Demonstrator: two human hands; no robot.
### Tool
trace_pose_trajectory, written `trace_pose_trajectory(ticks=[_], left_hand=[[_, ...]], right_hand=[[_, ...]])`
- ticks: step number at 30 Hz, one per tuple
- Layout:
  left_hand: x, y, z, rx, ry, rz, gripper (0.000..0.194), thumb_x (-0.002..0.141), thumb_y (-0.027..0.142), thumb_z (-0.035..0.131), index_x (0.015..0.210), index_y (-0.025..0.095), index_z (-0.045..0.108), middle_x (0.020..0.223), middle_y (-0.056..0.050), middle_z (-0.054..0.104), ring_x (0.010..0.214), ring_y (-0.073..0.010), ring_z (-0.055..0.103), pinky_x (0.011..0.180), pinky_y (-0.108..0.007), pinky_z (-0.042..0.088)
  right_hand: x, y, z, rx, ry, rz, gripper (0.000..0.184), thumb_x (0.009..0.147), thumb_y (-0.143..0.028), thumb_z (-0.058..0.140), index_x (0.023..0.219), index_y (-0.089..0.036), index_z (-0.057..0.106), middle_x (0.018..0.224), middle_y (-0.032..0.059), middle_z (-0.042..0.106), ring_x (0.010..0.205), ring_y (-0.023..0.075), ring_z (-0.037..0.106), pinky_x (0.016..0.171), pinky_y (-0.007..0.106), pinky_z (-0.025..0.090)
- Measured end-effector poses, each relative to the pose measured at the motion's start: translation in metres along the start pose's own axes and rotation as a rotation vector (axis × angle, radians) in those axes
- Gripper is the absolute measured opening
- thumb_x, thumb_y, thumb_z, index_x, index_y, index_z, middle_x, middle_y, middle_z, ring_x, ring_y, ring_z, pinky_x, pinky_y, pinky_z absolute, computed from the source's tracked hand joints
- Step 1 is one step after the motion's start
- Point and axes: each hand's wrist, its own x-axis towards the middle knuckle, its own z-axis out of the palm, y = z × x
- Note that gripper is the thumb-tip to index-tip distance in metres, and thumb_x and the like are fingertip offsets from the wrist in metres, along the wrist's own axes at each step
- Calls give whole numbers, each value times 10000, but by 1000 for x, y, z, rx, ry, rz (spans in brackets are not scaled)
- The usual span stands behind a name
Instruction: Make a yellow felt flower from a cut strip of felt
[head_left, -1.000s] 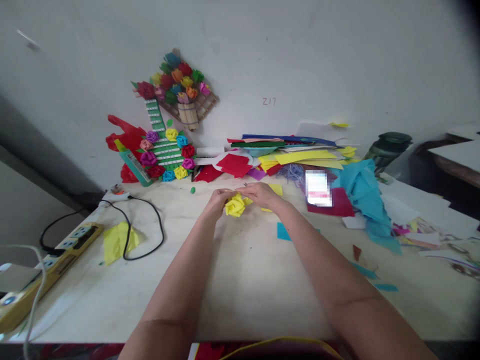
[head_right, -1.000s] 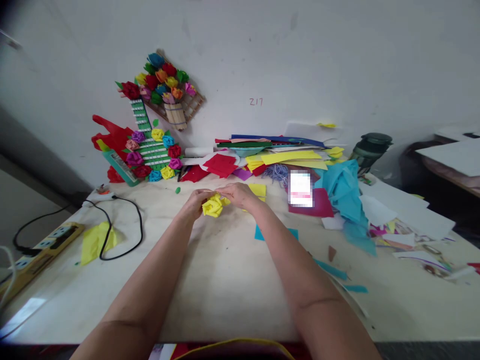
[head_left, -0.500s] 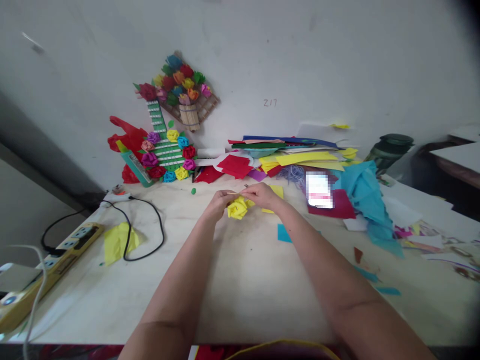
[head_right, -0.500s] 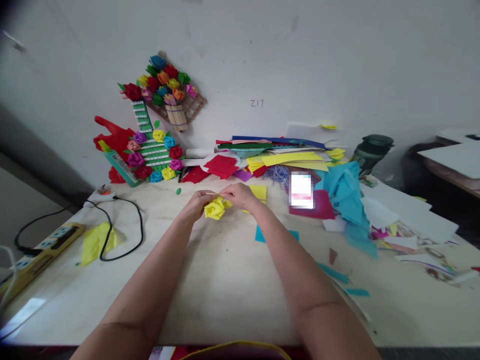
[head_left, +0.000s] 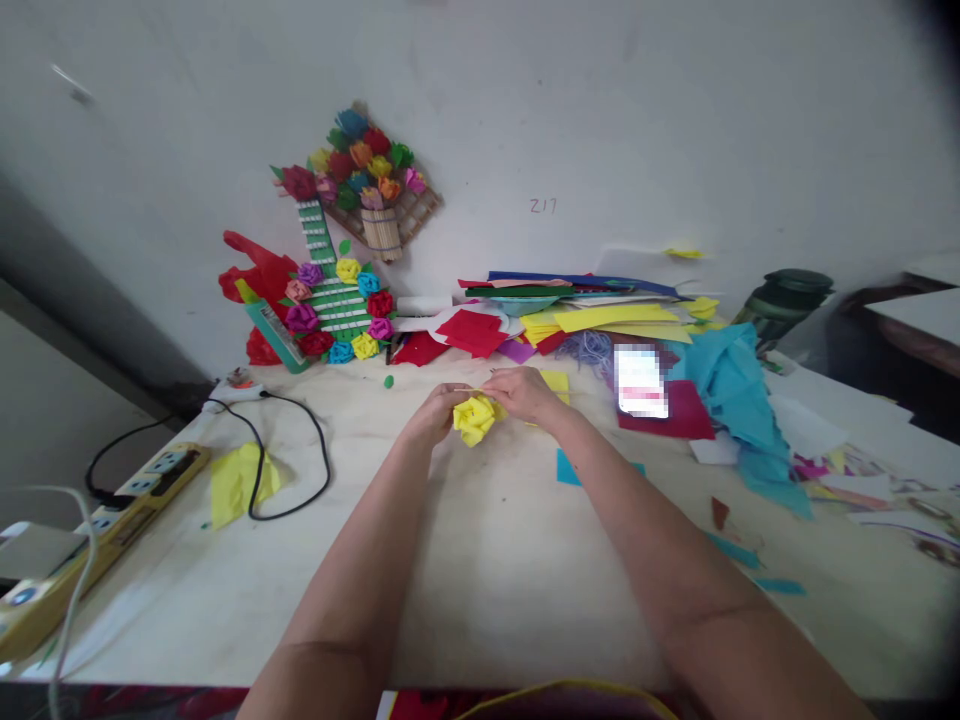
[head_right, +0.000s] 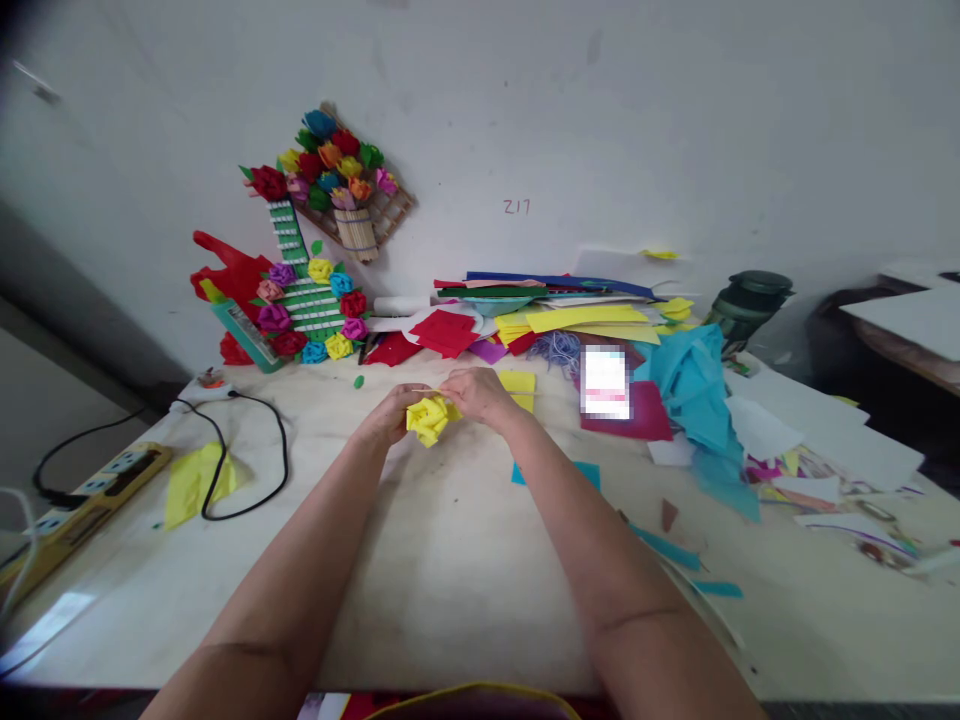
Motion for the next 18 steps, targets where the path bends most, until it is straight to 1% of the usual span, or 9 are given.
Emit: trace_pose_trajectory(ticks=[4,8,10,14,18], left_hand=[[1,-1,0,-71,0,0,110,570,195,569,611,93,576,536,-27,574,468,-110,516,486,-226,374],[2,-1,3,-140,58,-34,156,596,247,586,635,96,589,586,-37,599,524,-128,545,536,-242,406],[2,-1,3,-132,71,-51,168,600,255,600,648,94,591,592,-39,600,534,-130,549,545,-243,410],[2,-3,2,-114,55,-33,158,597,236,607,660,92,588,580,-32,590,528,-124,542,546,-239,410],[2,-3,2,-102,55,-18,153,578,227,613,648,94,586,558,-21,579,507,-116,533,526,-231,398]], right_hand=[[0,-4,0,-48,16,-53,282,816,-249,381,808,-173,653,749,46,636,704,118,540,600,214,337],[0,-7,0,-116,25,-77,272,814,-231,379,798,-175,645,710,38,621,663,108,522,557,217,297],[0,-9,-1,-163,9,-98,252,800,-199,389,779,-178,639,693,30,610,646,106,510,540,222,275],[0,-15,-6,-237,-19,-116,238,789,-170,388,757,-175,624,663,21,584,586,98,471,505,236,225],[0,-19,-9,-263,-16,-118,243,795,-167,378,762,-166,618,659,23,578,563,96,447,501,241,211]])
